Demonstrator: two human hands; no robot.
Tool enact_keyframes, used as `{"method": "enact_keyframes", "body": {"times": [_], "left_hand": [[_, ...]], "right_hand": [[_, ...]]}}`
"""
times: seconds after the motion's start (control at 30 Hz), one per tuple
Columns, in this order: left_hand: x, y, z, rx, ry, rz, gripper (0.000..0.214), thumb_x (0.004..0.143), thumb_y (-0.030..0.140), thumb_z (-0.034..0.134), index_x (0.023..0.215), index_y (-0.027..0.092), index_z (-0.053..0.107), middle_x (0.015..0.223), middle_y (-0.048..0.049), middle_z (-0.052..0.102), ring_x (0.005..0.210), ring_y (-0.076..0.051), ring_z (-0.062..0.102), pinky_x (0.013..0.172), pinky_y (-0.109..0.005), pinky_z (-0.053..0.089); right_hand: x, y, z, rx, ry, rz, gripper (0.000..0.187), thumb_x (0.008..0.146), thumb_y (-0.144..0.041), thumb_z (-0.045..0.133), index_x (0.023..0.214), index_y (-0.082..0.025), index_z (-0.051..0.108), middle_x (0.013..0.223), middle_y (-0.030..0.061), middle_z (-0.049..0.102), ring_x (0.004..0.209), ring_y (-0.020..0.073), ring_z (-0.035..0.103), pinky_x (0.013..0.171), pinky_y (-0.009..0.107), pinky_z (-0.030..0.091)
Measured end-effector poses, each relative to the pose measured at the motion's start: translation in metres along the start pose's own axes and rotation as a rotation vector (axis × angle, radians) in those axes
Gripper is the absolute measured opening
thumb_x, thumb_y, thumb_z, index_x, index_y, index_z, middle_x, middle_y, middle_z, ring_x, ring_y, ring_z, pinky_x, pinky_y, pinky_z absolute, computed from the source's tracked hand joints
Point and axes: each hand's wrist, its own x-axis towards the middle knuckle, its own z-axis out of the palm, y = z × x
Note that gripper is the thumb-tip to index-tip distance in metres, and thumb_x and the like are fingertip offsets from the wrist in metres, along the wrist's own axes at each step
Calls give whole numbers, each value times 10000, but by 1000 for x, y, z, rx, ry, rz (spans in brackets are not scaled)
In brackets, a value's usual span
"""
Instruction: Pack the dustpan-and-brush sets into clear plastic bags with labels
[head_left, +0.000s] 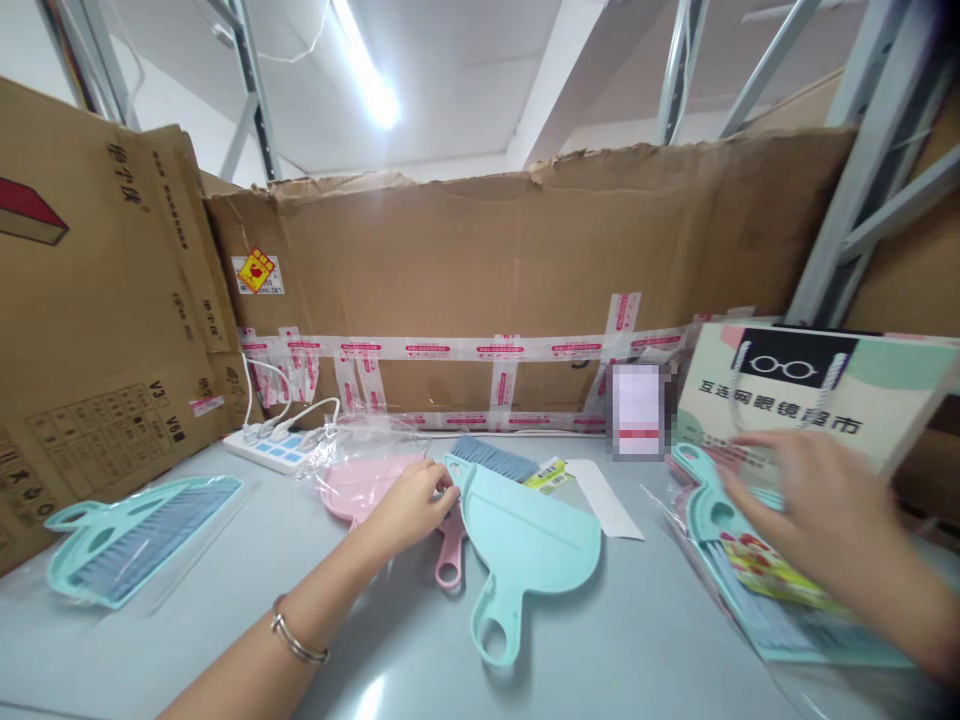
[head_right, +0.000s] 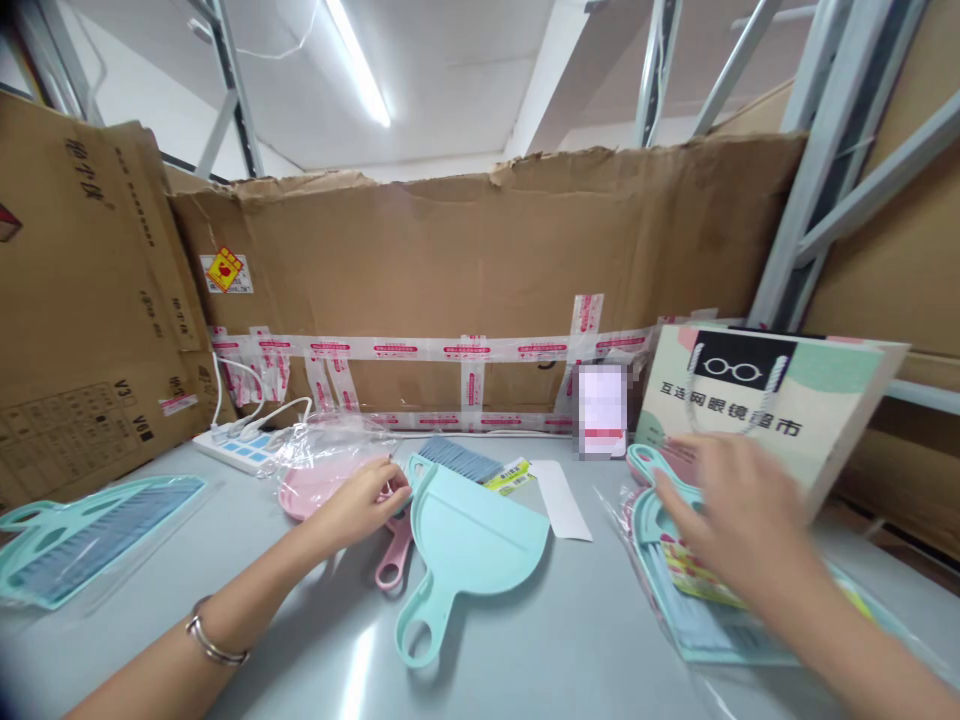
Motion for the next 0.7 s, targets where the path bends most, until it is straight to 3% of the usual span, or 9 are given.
{"method": "enact_keyframes", "body": {"times": [0.13, 0.23, 0.33, 0.5, 0.7], "left_hand": [[-3, 3, 4, 29, -45, 5, 256, 840, 317, 352, 764, 176, 551, 834, -77, 572, 827, -216, 528, 763, -346, 396], [-2, 0, 6, 50, -53, 7, 245, 842, 270, 334, 764, 176, 547, 824, -80, 572, 826, -217, 515, 763, -351, 392], [-1, -4, 7, 72, -65, 6, 191, 806, 190, 344, 780, 178, 533, 847, -76, 566, 829, -209, 503, 754, -341, 391], [-2, -2, 6, 126, -97, 7, 127, 788, 178, 373, 771, 180, 500, 835, -78, 558, 813, -221, 477, 718, -342, 380], [-4, -1, 0, 138, -147, -18, 63, 759, 175, 420, 782, 194, 475, 802, -60, 557, 752, -209, 489, 633, -310, 354]], "right_hand": [[24, -87, 30, 414, -504, -110, 284, 789, -418, 445, 964, -207, 520, 998, 102, 602, 921, 248, 558, 793, 361, 426], [17, -118, 56, 474, -714, -101, 262, 757, -436, 491, 882, -212, 542, 966, 84, 617, 922, 257, 556, 796, 373, 424], [4, -115, 69, 490, -763, -19, 345, 733, -494, 514, 909, -198, 533, 1019, 106, 596, 979, 275, 538, 827, 389, 415], [0, -100, 58, 488, -904, 90, 660, 513, -490, 714, 1052, -181, 489, 1191, 138, 527, 1107, 310, 477, 901, 389, 389], [4, -106, 48, 664, -1038, 197, 432, 574, -417, 686, 891, -234, 456, 891, 26, 650, 819, 228, 612, 647, 285, 465]]}}
